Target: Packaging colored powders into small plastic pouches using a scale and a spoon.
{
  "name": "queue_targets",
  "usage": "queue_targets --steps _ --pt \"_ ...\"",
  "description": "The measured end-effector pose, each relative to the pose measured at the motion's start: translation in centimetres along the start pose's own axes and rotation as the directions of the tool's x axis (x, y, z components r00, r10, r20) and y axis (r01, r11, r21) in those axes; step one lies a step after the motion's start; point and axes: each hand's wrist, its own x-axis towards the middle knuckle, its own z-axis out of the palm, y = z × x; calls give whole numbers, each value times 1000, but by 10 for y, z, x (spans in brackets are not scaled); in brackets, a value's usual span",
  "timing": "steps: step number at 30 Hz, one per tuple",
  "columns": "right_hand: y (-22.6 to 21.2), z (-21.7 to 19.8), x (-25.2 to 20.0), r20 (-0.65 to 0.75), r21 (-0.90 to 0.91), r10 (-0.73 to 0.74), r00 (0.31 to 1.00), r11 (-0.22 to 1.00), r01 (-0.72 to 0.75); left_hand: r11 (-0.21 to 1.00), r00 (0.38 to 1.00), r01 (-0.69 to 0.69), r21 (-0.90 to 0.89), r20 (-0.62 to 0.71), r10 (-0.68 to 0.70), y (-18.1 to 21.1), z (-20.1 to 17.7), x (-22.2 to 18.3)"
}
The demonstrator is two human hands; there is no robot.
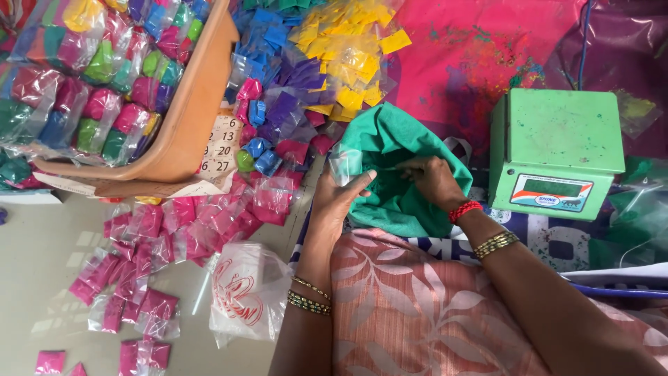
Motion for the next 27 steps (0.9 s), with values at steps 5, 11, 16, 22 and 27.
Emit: queue_targets --steps 5,11,16,22,27 --pt "-7 -14 -3 150 19 179 972 983 -184 1000 1000 -6 -5 29 6 -3 -1 -2" --pt "-15 -20 -2 268 120 280 922 940 -321 998 999 -17 53 53 14 -2 -5 -5" --pt "-31 -41 -11 317 296 293 902 873 -388 995 998 -29 100 58 23 -6 -7 -9" --pt "-52 -78 -27 241 489 253 937 803 -342 756 899 -402 516 67 432 -22 -8 -11" --pt "-77 -122 -29 144 561 212 966 787 -257 698 926 -353 623 125 357 -21 -6 -6"
